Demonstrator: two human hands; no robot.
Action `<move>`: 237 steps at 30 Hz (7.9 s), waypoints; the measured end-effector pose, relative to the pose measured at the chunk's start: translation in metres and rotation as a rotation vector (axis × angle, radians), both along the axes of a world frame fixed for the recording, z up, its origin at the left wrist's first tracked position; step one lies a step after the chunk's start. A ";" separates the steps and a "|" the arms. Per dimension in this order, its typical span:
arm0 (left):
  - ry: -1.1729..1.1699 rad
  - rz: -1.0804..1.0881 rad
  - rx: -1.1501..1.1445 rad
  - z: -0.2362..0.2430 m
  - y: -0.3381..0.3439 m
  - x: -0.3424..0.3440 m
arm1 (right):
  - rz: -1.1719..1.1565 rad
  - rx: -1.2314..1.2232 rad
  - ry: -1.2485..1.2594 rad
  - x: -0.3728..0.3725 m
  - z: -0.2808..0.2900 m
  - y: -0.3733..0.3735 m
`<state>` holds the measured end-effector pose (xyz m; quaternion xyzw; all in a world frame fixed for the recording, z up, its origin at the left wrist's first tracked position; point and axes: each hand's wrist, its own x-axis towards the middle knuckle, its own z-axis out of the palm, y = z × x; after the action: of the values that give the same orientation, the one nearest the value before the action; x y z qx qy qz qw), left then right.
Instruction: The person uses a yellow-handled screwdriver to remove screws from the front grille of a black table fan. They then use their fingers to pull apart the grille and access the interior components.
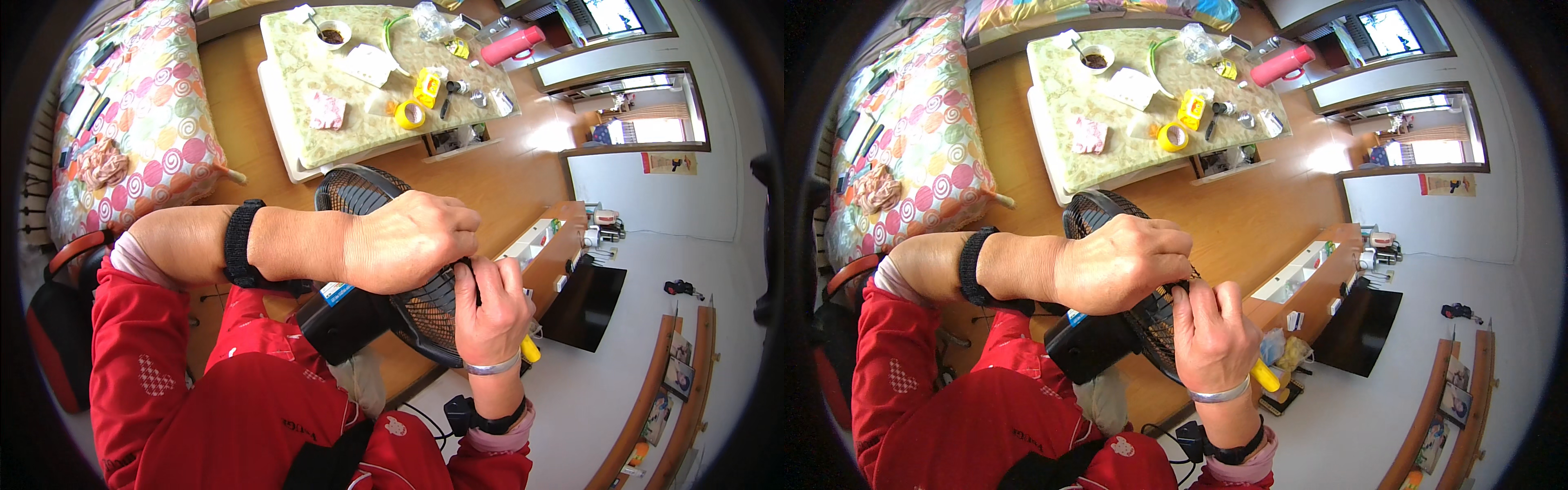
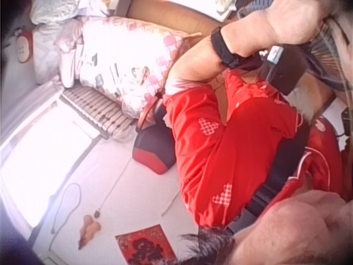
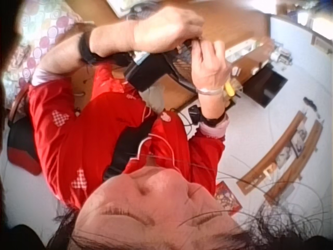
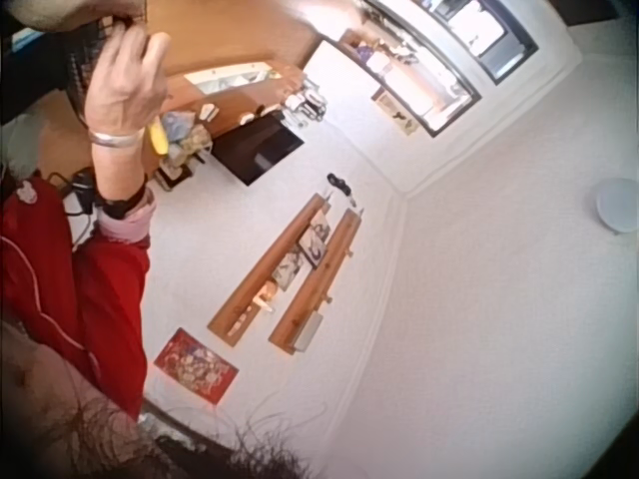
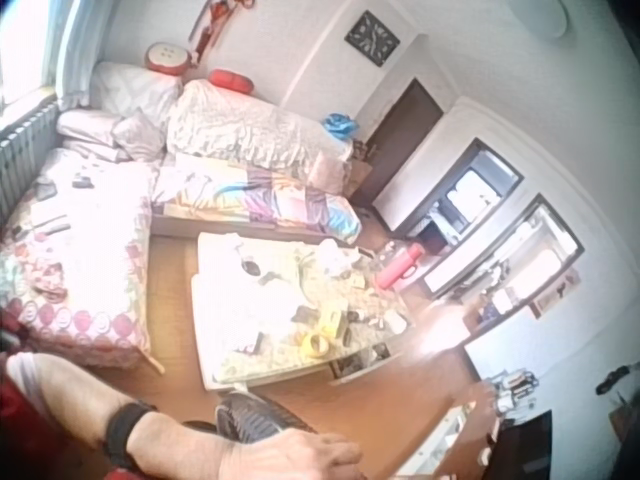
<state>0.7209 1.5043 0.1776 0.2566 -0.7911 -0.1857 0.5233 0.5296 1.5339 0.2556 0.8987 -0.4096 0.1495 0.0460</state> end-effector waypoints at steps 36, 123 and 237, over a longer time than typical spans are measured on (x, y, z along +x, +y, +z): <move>-0.028 -0.063 -0.132 -0.007 -0.009 0.006 | -0.008 0.011 0.025 0.001 0.000 -0.001; 0.118 0.066 0.192 -0.003 0.010 -0.007 | -0.023 0.014 0.024 0.000 0.000 -0.005; 0.195 0.051 0.305 0.006 0.005 -0.001 | -0.018 0.018 0.032 0.001 0.001 -0.002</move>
<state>0.7198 1.5095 0.1832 0.3335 -0.6927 -0.3142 0.5570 0.5301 1.5314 0.2570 0.8977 -0.4183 0.1307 0.0457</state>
